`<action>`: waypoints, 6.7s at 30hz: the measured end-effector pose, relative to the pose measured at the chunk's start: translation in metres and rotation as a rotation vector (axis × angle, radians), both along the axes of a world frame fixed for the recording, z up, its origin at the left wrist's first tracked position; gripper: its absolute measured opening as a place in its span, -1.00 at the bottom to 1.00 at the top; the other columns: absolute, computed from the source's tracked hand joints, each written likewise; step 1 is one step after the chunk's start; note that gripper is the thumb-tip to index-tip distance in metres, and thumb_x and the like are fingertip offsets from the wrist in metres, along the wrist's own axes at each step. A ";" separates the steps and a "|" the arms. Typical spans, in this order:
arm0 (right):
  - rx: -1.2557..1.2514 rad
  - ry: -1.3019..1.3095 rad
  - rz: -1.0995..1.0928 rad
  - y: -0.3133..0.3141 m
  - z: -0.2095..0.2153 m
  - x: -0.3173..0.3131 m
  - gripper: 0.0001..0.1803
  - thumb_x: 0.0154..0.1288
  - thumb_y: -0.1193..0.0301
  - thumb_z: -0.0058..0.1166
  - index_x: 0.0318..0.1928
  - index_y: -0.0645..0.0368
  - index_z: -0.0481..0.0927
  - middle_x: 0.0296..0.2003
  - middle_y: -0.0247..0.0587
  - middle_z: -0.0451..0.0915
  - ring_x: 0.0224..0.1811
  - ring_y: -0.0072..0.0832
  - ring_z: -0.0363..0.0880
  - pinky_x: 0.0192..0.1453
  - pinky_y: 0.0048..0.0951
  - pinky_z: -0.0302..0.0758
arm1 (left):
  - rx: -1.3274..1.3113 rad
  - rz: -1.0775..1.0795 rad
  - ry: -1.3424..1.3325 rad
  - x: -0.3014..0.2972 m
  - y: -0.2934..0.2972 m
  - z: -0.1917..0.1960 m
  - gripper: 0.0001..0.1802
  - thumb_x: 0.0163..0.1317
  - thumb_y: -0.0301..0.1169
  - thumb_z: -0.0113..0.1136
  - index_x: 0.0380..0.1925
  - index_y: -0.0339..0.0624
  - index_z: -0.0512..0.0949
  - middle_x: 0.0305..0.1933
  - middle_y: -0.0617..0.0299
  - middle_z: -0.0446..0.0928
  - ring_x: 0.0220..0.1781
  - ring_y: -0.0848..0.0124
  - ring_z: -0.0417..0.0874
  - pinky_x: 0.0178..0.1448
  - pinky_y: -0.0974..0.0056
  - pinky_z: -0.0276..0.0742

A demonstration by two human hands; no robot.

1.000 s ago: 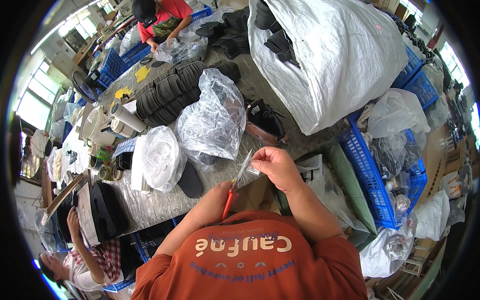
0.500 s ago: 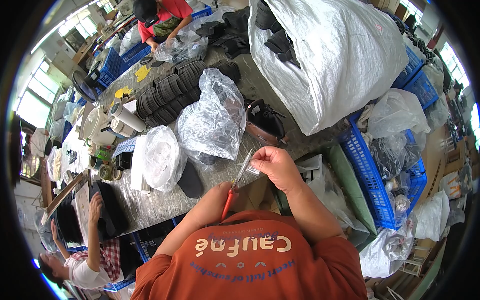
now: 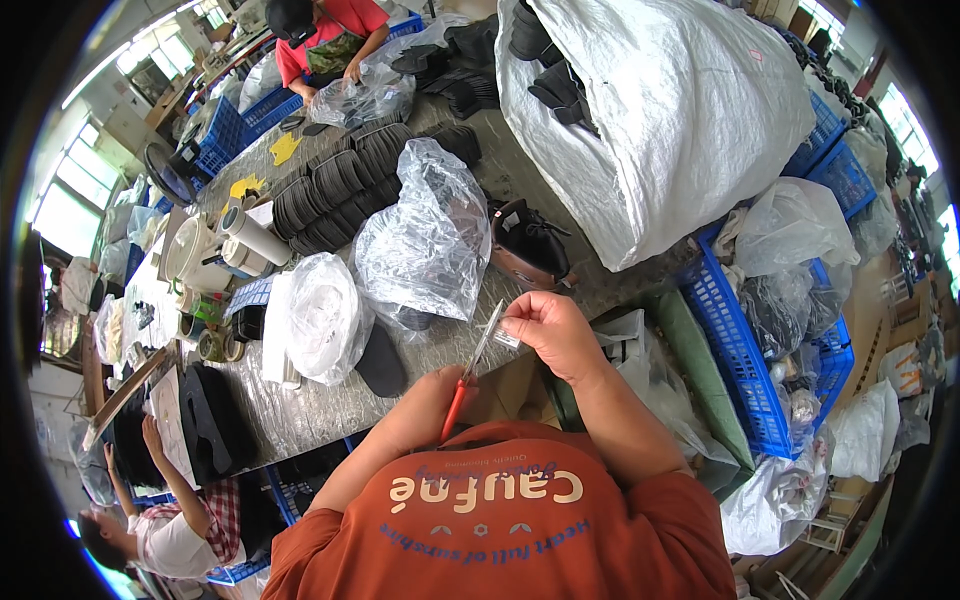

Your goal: Gather components and attach a label to a shoe using a heat press.

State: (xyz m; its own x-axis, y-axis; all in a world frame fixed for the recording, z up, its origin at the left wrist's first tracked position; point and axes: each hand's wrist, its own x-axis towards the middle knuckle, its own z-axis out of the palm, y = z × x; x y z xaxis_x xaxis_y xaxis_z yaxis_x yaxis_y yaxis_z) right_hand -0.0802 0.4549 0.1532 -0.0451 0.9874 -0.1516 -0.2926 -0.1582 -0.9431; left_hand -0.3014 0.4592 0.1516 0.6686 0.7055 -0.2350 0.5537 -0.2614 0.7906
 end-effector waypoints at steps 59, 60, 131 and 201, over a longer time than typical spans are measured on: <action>-0.108 -0.085 0.061 -0.019 -0.024 -0.019 -0.88 0.19 0.53 0.09 -0.26 0.24 0.46 -0.42 -0.33 0.52 -0.46 -0.65 0.49 -0.36 -0.64 0.44 | -0.256 0.279 -0.424 0.013 0.047 0.012 -0.75 -0.01 -0.45 0.26 -0.37 -0.34 0.44 -0.50 0.26 0.51 -0.45 0.60 0.50 -0.37 0.50 0.40; -0.169 0.091 0.025 -0.019 -0.025 -0.017 -0.90 0.21 0.53 0.08 -0.27 0.24 0.46 -0.43 -0.31 0.53 -0.47 -0.62 0.51 -0.37 -0.61 0.47 | -0.307 0.433 -0.437 0.013 0.047 0.017 -0.79 0.03 -0.43 0.23 -0.39 -0.32 0.45 -0.50 0.25 0.52 -0.48 0.59 0.50 -0.42 0.49 0.40; 0.001 0.176 -0.269 -0.025 -0.038 -0.012 -0.96 0.26 0.53 0.03 -0.30 0.21 0.46 -0.44 -0.38 0.51 -0.45 -0.68 0.44 -0.35 -0.64 0.40 | 0.194 0.076 0.113 0.013 0.001 -0.001 -0.66 0.13 -0.26 0.18 -0.35 -0.34 0.34 -0.36 -0.16 0.48 -0.24 -0.15 0.49 -0.25 0.03 0.38; 0.116 0.318 -0.258 -0.013 -0.024 0.003 -0.89 0.27 0.53 0.02 -0.20 0.26 0.47 -0.25 -0.23 0.56 -0.25 -0.56 0.54 -0.07 -0.48 0.52 | 0.196 0.047 0.082 0.029 -0.003 -0.001 -0.62 0.18 -0.21 0.13 -0.33 -0.36 0.32 -0.39 -0.18 0.48 -0.29 -0.17 0.51 -0.26 -0.01 0.41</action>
